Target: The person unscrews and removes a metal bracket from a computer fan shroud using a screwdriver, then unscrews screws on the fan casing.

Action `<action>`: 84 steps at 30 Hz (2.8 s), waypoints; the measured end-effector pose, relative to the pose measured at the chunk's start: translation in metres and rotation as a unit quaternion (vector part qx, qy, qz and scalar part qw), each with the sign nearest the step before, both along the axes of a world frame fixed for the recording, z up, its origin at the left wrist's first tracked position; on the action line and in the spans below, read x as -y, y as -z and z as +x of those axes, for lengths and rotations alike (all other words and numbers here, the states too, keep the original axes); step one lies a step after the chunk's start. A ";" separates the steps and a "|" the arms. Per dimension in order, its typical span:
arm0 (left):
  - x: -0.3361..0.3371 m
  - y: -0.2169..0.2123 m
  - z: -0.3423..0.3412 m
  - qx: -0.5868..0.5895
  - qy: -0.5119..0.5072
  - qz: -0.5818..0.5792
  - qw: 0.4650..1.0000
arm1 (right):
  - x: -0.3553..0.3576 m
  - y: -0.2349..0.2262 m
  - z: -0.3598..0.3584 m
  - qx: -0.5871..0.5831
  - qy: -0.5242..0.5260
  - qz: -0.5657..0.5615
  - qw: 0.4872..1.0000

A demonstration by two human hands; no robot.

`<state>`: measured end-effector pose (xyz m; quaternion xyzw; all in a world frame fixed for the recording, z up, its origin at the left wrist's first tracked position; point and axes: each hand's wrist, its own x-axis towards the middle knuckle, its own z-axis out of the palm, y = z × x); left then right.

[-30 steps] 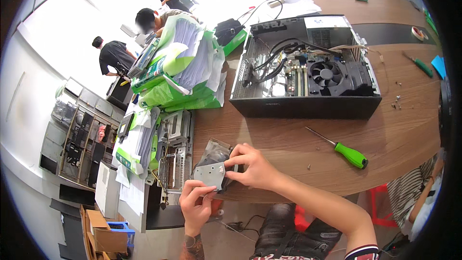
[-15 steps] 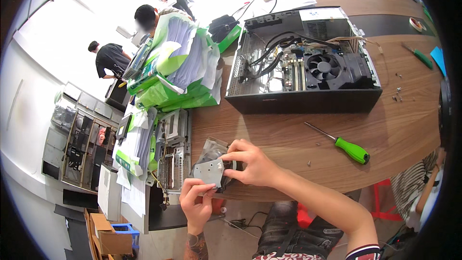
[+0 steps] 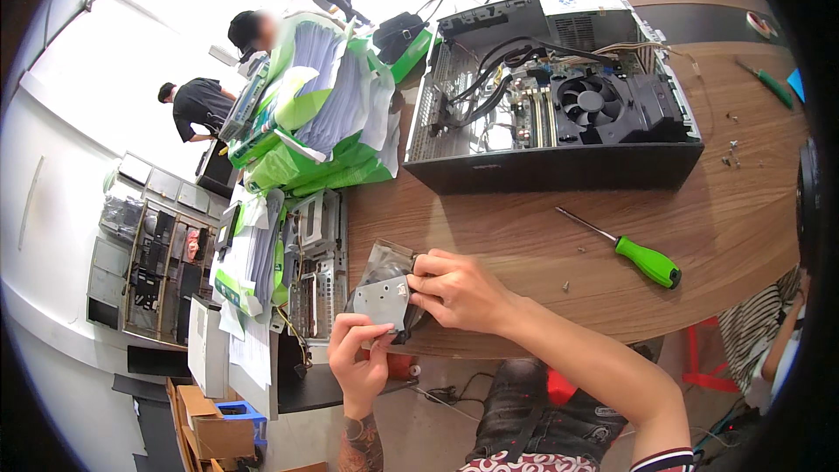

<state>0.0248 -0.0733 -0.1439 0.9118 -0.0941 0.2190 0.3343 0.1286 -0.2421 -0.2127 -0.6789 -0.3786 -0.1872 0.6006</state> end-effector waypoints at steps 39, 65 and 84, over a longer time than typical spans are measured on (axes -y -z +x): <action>0.002 -0.005 0.009 -0.017 -0.010 0.143 0.989 | -0.001 0.007 0.008 -0.086 -0.057 0.105 0.989; -0.008 0.010 0.015 0.003 0.003 -0.076 0.997 | 0.010 0.000 0.020 -0.165 -0.065 0.085 0.980; -0.008 0.016 0.015 -0.005 0.025 -0.002 1.000 | 0.009 -0.004 0.010 -0.326 -0.178 0.079 0.925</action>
